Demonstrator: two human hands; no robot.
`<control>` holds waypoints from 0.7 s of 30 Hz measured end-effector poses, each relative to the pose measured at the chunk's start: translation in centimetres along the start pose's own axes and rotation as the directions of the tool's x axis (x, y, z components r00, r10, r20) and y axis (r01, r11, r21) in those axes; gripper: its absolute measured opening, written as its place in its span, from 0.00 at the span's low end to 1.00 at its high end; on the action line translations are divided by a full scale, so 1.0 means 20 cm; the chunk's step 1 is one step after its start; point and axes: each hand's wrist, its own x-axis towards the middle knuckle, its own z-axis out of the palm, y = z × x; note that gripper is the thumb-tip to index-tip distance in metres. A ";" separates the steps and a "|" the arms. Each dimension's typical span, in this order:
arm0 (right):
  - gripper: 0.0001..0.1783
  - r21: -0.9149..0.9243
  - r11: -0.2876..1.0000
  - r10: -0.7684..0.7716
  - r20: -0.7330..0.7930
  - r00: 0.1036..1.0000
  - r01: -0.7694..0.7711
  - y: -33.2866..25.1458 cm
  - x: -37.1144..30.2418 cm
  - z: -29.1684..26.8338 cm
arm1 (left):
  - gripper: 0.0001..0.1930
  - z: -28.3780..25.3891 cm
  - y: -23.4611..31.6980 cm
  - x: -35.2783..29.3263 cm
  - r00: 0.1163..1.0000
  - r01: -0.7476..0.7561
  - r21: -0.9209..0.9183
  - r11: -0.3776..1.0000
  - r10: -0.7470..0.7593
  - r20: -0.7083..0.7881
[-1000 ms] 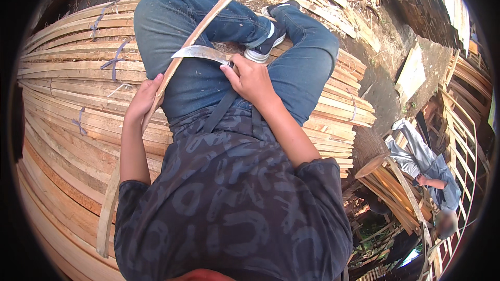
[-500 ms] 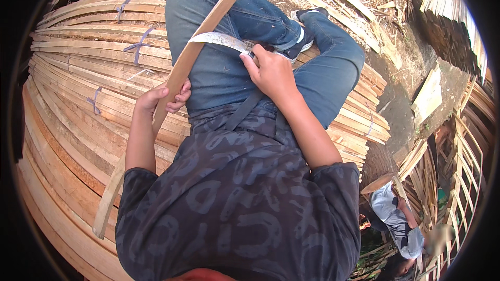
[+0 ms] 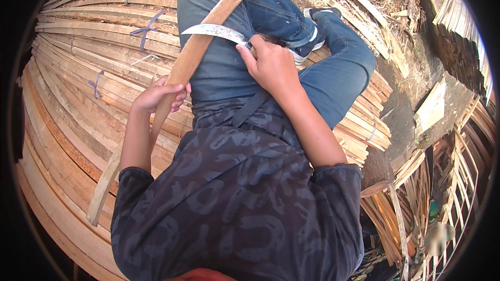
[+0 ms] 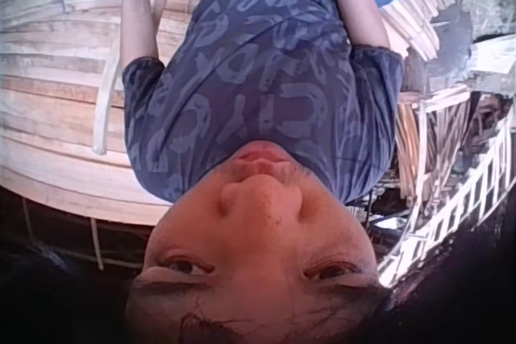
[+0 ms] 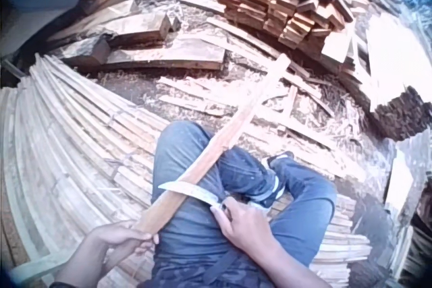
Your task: The person sits cross-legged on a wooden floor and uses a knife to shave thin strips from a long piece of wood. They hold the wood against their legs and repeatedly scrape the blade along its surface to remove layers.
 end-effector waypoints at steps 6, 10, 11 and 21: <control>0.21 -0.091 0.996 -0.012 -0.037 0.999 0.009 0.01 0.02 0.02 | 0.16 0.14 0.05 0.05 0.990 -0.045 0.143 0.989 0.063 -0.127; 0.23 -0.177 0.984 0.006 -0.084 0.996 -0.021 0.08 0.04 0.02 | 0.17 0.21 0.05 0.14 0.963 -0.124 0.326 0.937 0.193 -0.189; 0.23 -0.205 0.978 0.005 -0.101 0.995 -0.025 0.10 0.04 0.02 | 0.16 0.23 0.06 0.14 0.957 -0.130 0.351 0.927 0.210 -0.200; 0.28 -0.225 0.899 0.307 -0.288 0.907 -0.376 0.49 0.15 -0.14 | 0.16 0.23 0.06 0.17 0.948 -0.117 0.407 0.906 0.225 -0.227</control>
